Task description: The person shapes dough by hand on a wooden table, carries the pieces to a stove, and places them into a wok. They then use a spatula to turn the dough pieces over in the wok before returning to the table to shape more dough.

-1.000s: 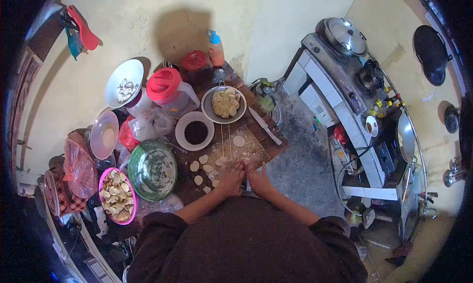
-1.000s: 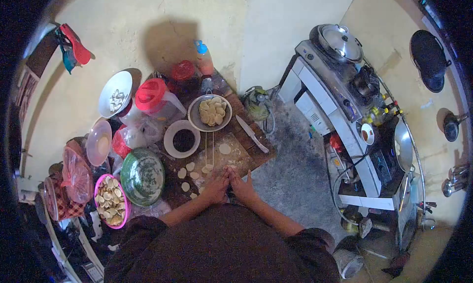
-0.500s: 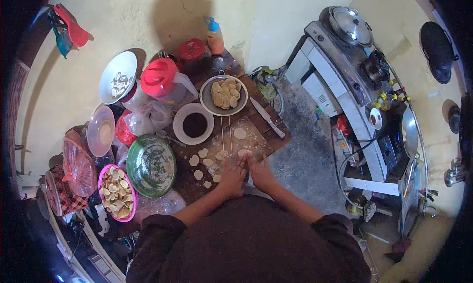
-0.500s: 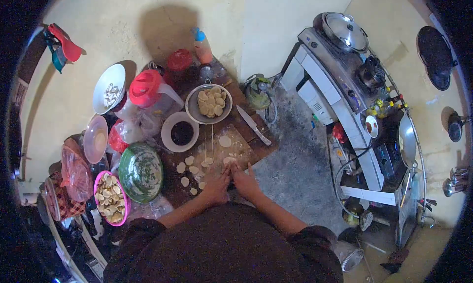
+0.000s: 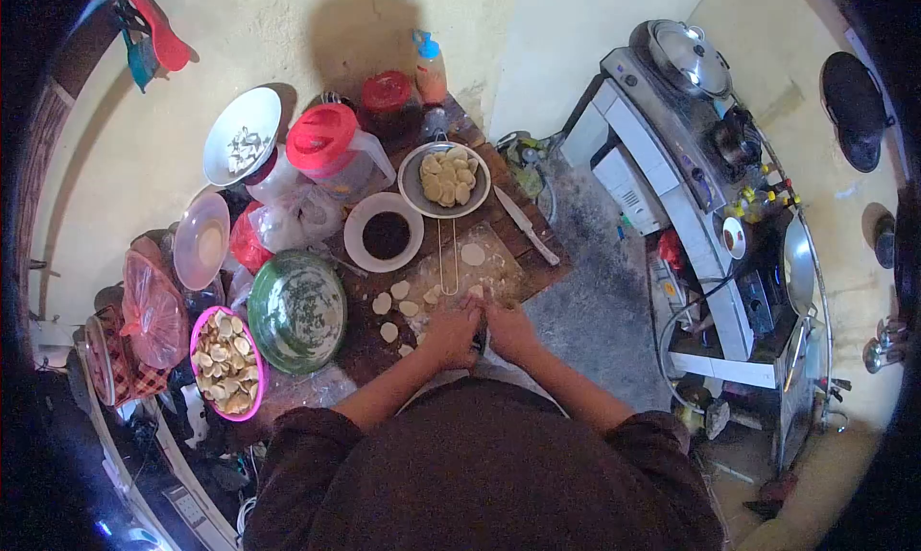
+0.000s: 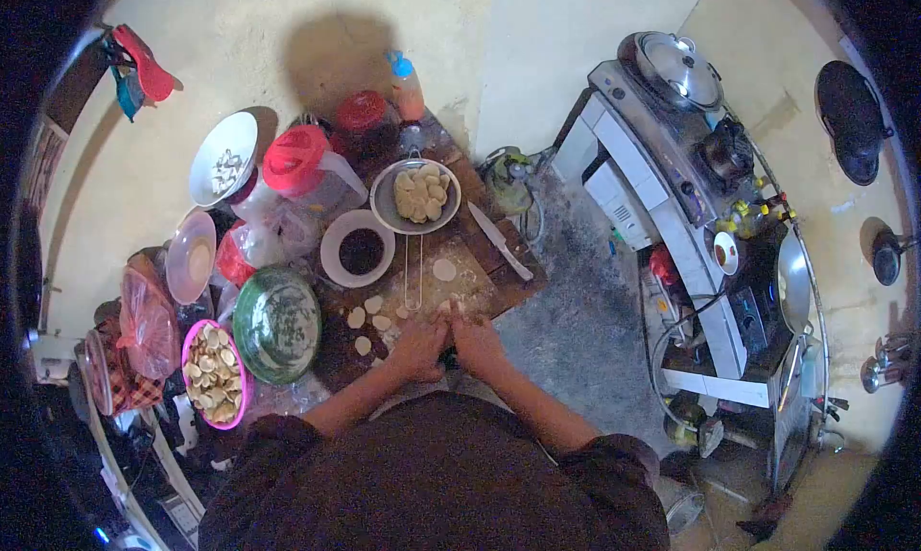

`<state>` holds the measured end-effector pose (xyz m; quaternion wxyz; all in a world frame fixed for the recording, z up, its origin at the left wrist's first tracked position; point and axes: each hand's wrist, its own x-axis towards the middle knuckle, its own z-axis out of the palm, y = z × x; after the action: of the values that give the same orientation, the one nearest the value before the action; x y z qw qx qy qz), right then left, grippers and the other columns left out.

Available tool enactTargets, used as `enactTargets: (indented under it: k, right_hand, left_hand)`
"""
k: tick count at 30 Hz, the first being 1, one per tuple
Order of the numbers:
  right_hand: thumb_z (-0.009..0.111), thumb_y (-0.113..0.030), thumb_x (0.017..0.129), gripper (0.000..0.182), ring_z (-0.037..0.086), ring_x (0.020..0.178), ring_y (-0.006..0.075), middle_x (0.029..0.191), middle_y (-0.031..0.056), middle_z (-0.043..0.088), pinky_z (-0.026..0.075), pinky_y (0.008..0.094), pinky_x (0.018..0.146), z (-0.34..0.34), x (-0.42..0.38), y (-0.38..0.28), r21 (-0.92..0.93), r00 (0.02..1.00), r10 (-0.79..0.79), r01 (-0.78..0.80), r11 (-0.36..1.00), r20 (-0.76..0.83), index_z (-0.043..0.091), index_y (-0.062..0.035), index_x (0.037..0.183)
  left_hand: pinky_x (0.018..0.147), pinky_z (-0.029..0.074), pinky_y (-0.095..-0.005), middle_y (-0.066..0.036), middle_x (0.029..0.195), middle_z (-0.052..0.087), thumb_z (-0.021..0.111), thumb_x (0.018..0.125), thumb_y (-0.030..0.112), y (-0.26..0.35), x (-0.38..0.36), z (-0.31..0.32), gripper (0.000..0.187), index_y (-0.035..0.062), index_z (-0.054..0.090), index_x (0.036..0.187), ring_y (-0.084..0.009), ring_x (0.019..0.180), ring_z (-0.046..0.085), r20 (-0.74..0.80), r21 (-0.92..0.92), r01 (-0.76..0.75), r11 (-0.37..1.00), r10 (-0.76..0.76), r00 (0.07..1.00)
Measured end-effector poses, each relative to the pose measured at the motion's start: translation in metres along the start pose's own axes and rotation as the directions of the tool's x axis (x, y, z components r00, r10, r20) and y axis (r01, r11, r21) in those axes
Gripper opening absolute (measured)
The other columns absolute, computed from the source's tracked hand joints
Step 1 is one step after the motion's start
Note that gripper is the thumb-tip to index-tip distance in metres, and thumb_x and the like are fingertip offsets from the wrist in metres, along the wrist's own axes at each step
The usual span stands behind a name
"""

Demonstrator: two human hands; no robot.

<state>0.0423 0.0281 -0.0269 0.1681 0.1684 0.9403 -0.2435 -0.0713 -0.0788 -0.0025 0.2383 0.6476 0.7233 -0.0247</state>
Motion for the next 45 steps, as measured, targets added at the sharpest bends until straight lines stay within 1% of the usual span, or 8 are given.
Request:
enactTargets:
  k: [5,9,11,17,20,32,39,45]
  right_hand:
    - [0.045,-0.009,0.079,0.066,0.032,0.132,0.0256,0.143,0.0187,0.030,0.020,0.0493,0.106,0.014,-0.006,0.012,-0.397,0.941,-0.224,0.110,0.911,-0.253,0.021,0.0047,0.139]
    - [0.044,-0.008,0.080,0.066,0.030,0.133,0.0253,0.144,0.0180,0.027,0.018,0.0500,0.107,-0.001,0.000,0.004,-0.273,0.934,-0.201,0.119,0.954,-0.294,0.019,0.0029,0.140]
    - [0.042,-0.009,0.081,0.066,0.026,0.135,0.0249,0.146,0.0158,0.026,0.013,0.0526,0.108,-0.040,0.001,-0.010,-0.124,0.994,0.051,-0.039,0.992,0.099,0.017,0.0005,0.141]
    - [0.043,-0.009,0.081,0.067,0.023,0.137,0.0238,0.147,0.0136,0.025,0.011,0.0589,0.106,0.021,0.001,0.010,-0.284,0.922,-0.200,0.105,0.953,-0.330,0.017,-0.0007,0.142]
    - [0.043,-0.009,0.081,0.066,0.020,0.137,0.0241,0.148,0.0131,0.022,0.009,0.0610,0.106,0.001,-0.002,0.001,-0.209,0.996,-0.016,-0.002,0.978,-0.083,0.018,0.0003,0.141]
    - [0.050,-0.006,0.076,0.076,0.024,0.136,0.0239,0.148,0.0110,0.022,0.003,0.0675,0.102,0.027,-0.022,0.003,-0.307,0.961,-0.144,0.067,0.949,-0.235,0.014,-0.0004,0.142]
    - [0.048,-0.021,0.084,0.070,0.026,0.136,0.0215,0.149,0.0115,0.020,0.001,0.0681,0.102,0.031,0.004,0.000,-0.308,0.943,-0.114,0.013,0.951,-0.313,0.014,-0.0003,0.142]
    - [0.044,-0.033,0.089,0.069,0.022,0.136,0.0258,0.147,0.0175,0.020,0.002,0.0678,0.102,-0.008,0.006,-0.015,-0.083,0.999,0.046,-0.048,0.995,-0.025,0.015,0.0030,0.140]
  left_hand:
    - [0.109,0.012,-0.0543,-0.023,0.144,0.024,0.070,0.058,0.031,-0.001,0.003,0.013,0.089,-0.0062,0.034,0.130,-0.0325,0.136,0.021,0.026,0.010,0.000,1.000,-0.001,1.000]
    - [0.110,0.013,-0.0500,-0.024,0.144,0.024,0.072,0.057,0.033,-0.007,0.010,0.014,0.092,-0.0070,0.033,0.129,-0.0317,0.136,0.022,-0.024,0.052,-0.011,0.999,0.012,1.000]
    - [0.111,0.013,-0.0485,-0.025,0.144,0.024,0.073,0.056,0.034,-0.006,0.012,0.006,0.093,-0.0073,0.033,0.129,-0.0324,0.136,0.022,-0.058,-0.020,0.001,1.000,-0.002,0.998]
    - [0.110,0.007,-0.0543,-0.029,0.141,0.025,0.072,0.052,0.026,0.000,0.004,0.027,0.095,-0.0092,0.030,0.130,-0.0356,0.136,0.019,-0.078,0.014,-0.055,0.998,0.056,0.995]
    - [0.110,0.007,-0.0549,-0.028,0.142,0.023,0.076,0.051,0.029,0.007,0.003,0.017,0.098,-0.0081,0.031,0.130,-0.0349,0.136,0.018,-0.109,0.010,-0.006,1.000,0.007,0.994]
    - [0.109,0.008,-0.0562,-0.025,0.144,0.021,0.069,0.060,0.032,0.010,-0.011,0.020,0.092,-0.0071,0.029,0.133,-0.0334,0.136,0.020,0.059,-0.008,-0.035,0.999,0.035,0.998]
    - [0.109,0.013,-0.0542,-0.027,0.141,0.026,0.064,0.064,0.018,-0.005,-0.017,0.040,0.066,-0.0075,0.040,0.120,-0.0340,0.135,0.022,-0.192,-0.116,0.003,0.993,-0.025,0.981]
    - [0.108,0.017,-0.0534,-0.025,0.138,0.033,0.062,0.065,0.010,-0.008,-0.032,0.034,0.050,-0.0041,0.046,0.111,-0.0343,0.134,0.026,-0.304,-0.203,-0.051,0.978,-0.014,0.953]
